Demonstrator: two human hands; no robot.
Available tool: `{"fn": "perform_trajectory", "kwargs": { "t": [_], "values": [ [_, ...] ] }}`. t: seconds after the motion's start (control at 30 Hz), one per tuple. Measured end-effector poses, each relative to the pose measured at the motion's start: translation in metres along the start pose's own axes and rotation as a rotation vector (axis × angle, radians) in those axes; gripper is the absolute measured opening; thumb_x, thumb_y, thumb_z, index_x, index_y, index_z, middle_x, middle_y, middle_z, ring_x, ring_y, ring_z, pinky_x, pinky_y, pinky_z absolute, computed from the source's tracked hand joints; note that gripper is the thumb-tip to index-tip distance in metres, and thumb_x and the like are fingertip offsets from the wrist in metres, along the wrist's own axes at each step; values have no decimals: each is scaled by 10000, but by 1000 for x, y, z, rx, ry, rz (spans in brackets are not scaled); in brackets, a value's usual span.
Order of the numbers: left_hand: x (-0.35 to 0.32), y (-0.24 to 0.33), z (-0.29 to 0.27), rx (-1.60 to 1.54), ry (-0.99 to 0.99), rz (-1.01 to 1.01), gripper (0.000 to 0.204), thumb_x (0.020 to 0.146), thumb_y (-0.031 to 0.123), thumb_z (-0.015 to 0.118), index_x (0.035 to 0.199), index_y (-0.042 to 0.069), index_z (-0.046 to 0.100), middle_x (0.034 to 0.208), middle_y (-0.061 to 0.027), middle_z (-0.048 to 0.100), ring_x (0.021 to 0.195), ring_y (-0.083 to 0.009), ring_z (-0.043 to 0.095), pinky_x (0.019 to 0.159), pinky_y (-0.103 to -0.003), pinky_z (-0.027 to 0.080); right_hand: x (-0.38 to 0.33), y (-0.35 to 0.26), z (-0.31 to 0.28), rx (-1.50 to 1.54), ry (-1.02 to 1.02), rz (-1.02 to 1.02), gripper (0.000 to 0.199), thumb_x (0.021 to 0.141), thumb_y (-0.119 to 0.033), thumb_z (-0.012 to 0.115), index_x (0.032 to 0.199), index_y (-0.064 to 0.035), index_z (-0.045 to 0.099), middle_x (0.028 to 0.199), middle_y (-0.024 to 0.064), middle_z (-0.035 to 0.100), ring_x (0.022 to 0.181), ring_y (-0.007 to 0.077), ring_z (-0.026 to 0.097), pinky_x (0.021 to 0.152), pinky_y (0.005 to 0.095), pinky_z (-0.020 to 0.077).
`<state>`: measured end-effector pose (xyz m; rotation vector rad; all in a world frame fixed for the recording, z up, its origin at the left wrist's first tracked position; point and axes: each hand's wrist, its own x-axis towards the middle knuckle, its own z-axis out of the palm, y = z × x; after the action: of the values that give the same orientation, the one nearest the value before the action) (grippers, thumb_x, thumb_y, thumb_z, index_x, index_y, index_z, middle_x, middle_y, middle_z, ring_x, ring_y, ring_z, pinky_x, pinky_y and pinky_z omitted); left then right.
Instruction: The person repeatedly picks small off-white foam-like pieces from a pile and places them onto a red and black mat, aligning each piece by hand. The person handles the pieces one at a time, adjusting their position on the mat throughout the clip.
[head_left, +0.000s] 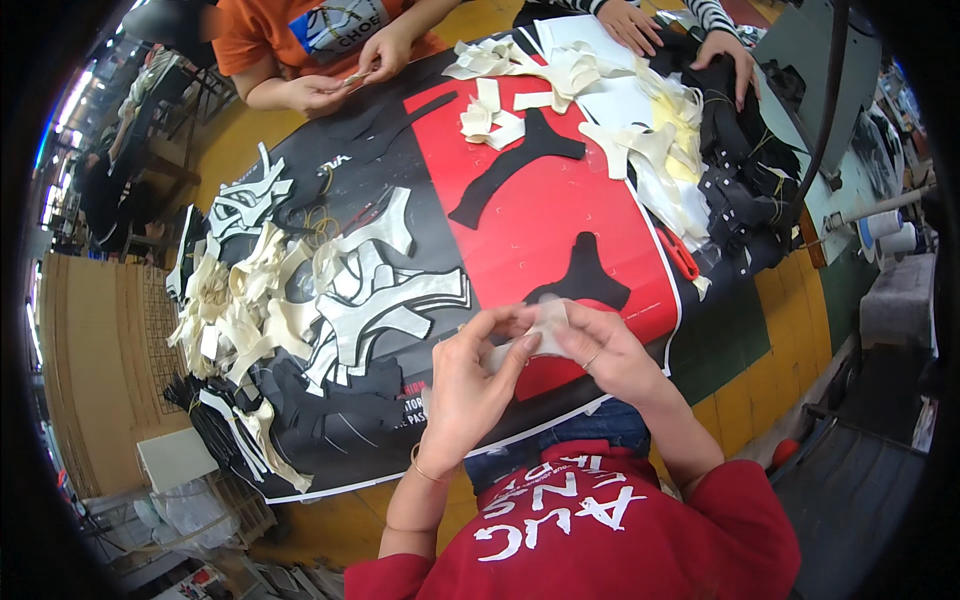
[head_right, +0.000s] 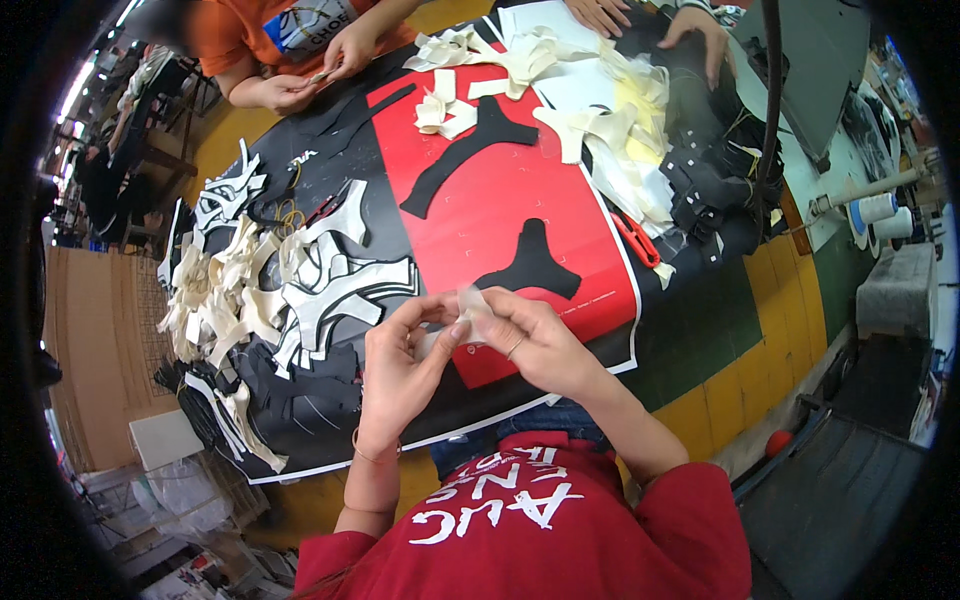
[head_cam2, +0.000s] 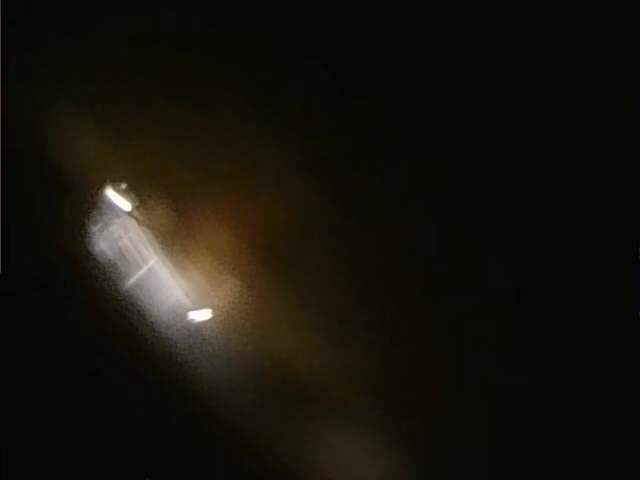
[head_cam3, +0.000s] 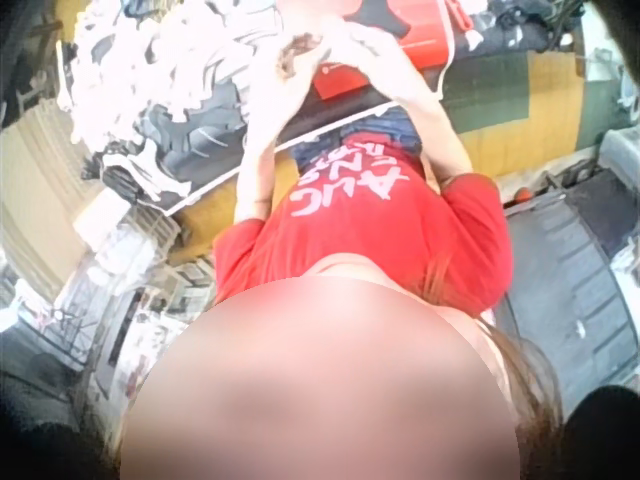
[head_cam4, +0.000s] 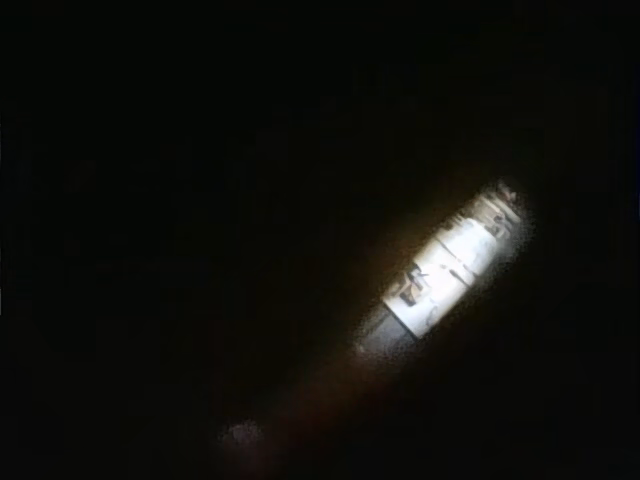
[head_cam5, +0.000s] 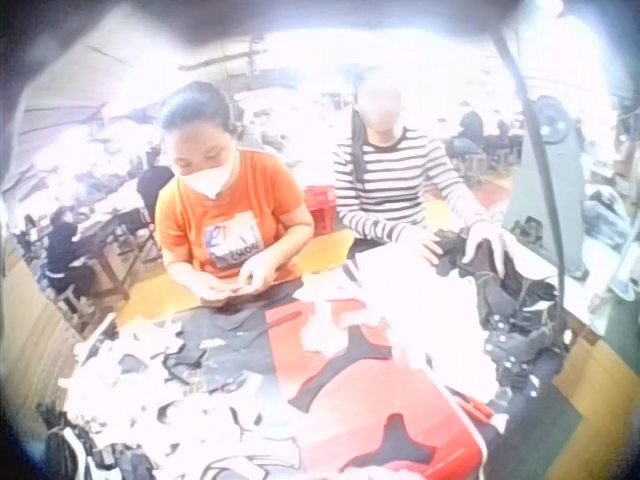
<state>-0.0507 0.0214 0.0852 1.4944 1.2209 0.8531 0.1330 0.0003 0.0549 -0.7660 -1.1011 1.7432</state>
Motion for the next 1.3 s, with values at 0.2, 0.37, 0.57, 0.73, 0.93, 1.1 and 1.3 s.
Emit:
{"fn": "perform_trajectory", "kwargs": {
  "t": [0.2,0.37,0.57,0.73,0.93,1.1,1.3],
  "values": [
    [3,-2,10,105,-20,-17,231,907,57,710,1117,-31,671,762,-103,706,609,-86,633,546,-242,459,-18,0,-12,-259,361,113,315,996,-10,580,1300,40,513,982,65,648,924,113,650,798,236,506],
    [26,-15,30,-22,-56,-127,214,919,68,723,1093,-45,673,808,-36,683,684,-41,585,593,-202,458,-13,-4,-27,-494,562,-21,234,963,-22,624,1182,34,562,869,51,657,787,79,632,675,224,483],
    [50,-33,42,69,-27,-67,196,904,82,732,1026,-57,670,867,-113,722,731,-105,650,669,-241,505,2,5,-42,-806,655,-93,136,919,-37,666,1029,43,676,868,158,690,745,230,709,646,331,542],
    [48,-35,45,164,-24,-125,155,886,87,724,967,-39,686,863,-175,737,797,-242,727,729,-315,524,4,12,-47,-883,680,-137,150,909,-37,678,1038,34,709,842,140,682,698,201,677,602,302,514],
    [51,-37,46,212,-18,26,158,880,98,750,953,-38,711,822,-120,736,697,-121,650,678,-264,507,4,9,-47,-930,666,-91,178,898,-24,671,1061,26,722,821,150,666,673,249,662,595,341,501],
    [49,-38,46,210,-29,-2,153,885,92,736,963,-38,720,840,-131,743,758,-146,692,730,-280,525,5,9,-46,-947,654,-109,212,891,-14,667,1093,24,720,808,152,650,655,272,651,602,358,504],
    [49,-41,47,225,-36,3,148,889,81,725,976,-39,723,860,-142,748,815,-173,722,774,-293,538,7,9,-48,-994,631,-104,245,890,1,655,1126,20,717,794,144,643,644,243,638,598,340,501]
  ]
}}
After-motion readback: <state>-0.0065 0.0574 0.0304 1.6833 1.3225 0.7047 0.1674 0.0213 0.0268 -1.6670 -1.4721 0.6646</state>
